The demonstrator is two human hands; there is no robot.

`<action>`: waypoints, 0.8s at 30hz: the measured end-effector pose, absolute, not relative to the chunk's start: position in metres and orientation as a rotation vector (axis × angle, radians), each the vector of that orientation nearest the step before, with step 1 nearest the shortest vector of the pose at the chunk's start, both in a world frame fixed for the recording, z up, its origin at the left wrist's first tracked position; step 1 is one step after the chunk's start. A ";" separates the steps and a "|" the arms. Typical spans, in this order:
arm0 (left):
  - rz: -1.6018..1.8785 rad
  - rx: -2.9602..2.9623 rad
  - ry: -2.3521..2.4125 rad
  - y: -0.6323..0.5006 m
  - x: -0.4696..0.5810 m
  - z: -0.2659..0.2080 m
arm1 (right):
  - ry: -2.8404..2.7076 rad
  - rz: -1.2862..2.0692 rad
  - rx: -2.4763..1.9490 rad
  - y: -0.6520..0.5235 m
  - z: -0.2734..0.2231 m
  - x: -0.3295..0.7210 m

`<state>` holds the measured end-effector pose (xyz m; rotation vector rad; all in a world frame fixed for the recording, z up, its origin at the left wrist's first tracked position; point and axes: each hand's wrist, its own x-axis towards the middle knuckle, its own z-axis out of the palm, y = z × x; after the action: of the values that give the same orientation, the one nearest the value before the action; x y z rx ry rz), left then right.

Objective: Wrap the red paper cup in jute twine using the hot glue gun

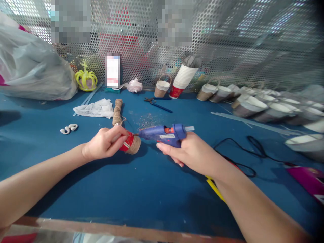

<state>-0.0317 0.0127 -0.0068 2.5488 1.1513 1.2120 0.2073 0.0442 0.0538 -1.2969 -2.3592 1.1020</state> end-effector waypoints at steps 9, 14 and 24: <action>1.204 2.363 1.382 0.013 -0.030 -0.006 | -2.451 0.810 -1.246 0.031 0.057 0.203; 1.229 2.386 1.348 0.013 -0.031 -0.008 | -2.463 0.831 -1.241 0.030 0.057 0.204; 1.230 2.622 1.076 0.012 -0.031 -0.008 | -2.358 1.087 -1.301 0.044 0.055 0.206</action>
<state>-0.0312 0.0119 -0.0076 2.6215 1.0756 1.2299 0.2058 0.0438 0.0551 -1.3011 -2.3581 1.0872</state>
